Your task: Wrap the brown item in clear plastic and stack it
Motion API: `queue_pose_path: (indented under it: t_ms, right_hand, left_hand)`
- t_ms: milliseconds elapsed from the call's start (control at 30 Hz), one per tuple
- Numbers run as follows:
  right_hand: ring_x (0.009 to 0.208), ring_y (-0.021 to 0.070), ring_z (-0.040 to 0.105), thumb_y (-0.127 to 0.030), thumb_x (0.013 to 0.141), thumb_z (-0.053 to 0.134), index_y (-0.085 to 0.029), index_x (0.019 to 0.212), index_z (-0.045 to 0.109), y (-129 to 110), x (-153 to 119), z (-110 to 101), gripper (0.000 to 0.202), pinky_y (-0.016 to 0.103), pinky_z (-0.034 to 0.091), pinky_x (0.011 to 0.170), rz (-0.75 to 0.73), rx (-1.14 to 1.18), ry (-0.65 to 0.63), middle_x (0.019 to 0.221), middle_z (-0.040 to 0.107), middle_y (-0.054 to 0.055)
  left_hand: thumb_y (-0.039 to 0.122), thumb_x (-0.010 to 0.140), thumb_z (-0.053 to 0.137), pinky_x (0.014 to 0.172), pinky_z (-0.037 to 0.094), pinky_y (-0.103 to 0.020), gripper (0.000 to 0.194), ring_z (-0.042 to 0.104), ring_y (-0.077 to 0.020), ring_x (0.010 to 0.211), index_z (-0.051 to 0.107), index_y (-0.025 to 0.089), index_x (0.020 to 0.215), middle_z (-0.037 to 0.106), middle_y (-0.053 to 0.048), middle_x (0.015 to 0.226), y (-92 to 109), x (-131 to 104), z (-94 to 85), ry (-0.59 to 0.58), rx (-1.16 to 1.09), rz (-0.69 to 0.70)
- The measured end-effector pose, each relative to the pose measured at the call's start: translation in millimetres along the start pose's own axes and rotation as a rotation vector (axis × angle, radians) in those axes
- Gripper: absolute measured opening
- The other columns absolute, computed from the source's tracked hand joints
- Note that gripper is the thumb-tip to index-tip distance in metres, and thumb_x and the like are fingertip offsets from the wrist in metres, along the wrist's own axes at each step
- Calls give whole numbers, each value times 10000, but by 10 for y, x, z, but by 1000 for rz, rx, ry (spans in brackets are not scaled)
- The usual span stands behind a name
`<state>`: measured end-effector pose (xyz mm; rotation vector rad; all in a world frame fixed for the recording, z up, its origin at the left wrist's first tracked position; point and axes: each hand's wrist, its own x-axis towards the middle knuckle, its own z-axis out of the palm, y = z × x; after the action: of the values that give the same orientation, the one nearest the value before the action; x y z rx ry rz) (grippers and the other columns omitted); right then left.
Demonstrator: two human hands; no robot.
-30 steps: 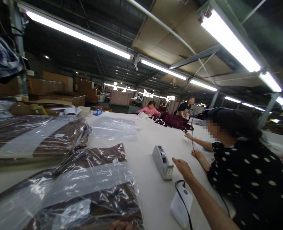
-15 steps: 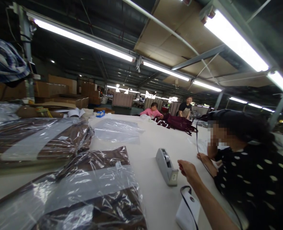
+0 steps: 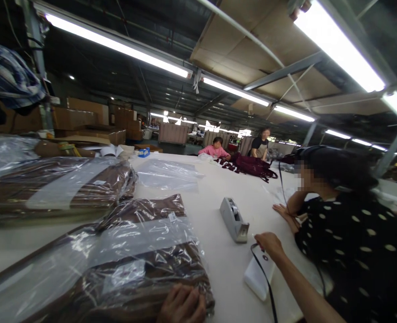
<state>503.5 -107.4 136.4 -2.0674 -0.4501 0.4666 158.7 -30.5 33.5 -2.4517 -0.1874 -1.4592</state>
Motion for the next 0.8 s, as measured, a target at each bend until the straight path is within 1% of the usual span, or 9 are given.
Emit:
queue_pose_path:
  t_ms: [67, 167, 233, 300, 333, 433, 567, 700, 800]
  right_hand:
    - [503, 109, 461, -293, 652, 629, -183, 531, 559, 21, -360, 110, 178, 254, 282, 515, -13, 63, -77, 518, 527, 2]
    - [508, 73, 462, -451, 634, 685, -169, 731, 618, 109, -1090, 458, 306, 223, 332, 517, -6, 227, -259, 662, 608, -7]
    - [465, 53, 423, -488, 577, 753, -150, 742, 613, 177, -1571, 723, 402, 211, 292, 478, 37, 419, -397, 630, 596, -12]
    - [418, 42, 395, -523, 519, 799, -141, 695, 597, 239, -1932, 944, 467, 206, 251, 444, 89, 533, -424, 569, 572, -18]
    - [405, 39, 388, -540, 498, 814, -141, 670, 586, 267, -2050, 1025, 491, 201, 240, 434, 109, 567, -411, 544, 557, -23]
    - [402, 26, 385, -586, 439, 853, -143, 628, 556, 333, -2183, 1161, 566, 181, 231, 419, 155, 634, -357, 521, 532, -38]
    - [398, 13, 373, -590, 368, 885, -155, 638, 532, 400, -2110, 1223, 622, 159, 232, 400, 234, 657, -299, 510, 518, -58]
    - [378, 14, 378, -503, 411, 900, -168, 635, 517, 466, -2059, 1260, 556, 148, 238, 371, 274, 655, -260, 487, 505, -74]
    - [361, 28, 415, -408, 515, 900, -167, 621, 525, 476, -2068, 1237, 458, 144, 266, 347, 393, 652, -267, 459, 504, -74]
  left_hand:
    - [193, 1032, 315, 813, 480, -310, 361, 642, -147, 787, 669, 210, 965, 713, 11, 868, 35, 23, -53, -41, -78, -49]
    - [288, 1049, 235, 829, 465, -338, 440, 619, -168, 822, 662, 204, 991, 700, -13, 890, 87, 52, -107, -53, -151, -119]
    - [282, 1048, 252, 838, 457, -343, 416, 610, -171, 839, 657, 203, 994, 697, -14, 906, 101, 76, -135, -71, -156, -123]
    - [260, 1045, 285, 836, 455, -341, 376, 605, -169, 843, 652, 200, 990, 695, -12, 913, 98, 99, -160, -92, -149, -99]
    - [254, 1043, 298, 829, 457, -339, 359, 601, -168, 836, 648, 198, 988, 690, -11, 904, 94, 107, -170, -102, -145, -85]
    - [219, 1034, 331, 810, 460, -337, 310, 589, -168, 815, 637, 197, 986, 663, -10, 866, 83, 109, -175, -122, -121, -67]
    - [205, 1022, 363, 794, 449, -339, 261, 575, -174, 787, 620, 196, 975, 638, -2, 832, 83, 75, -128, -111, -105, -54]
    - [224, 1001, 446, 780, 435, -345, 160, 571, -180, 771, 602, 197, 978, 637, 6, 829, 93, 43, -77, -141, -118, -30]
    - [216, 981, 495, 749, 427, -345, 106, 566, -180, 743, 587, 209, 928, 624, 16, 806, 109, 31, -63, -182, -144, -36]
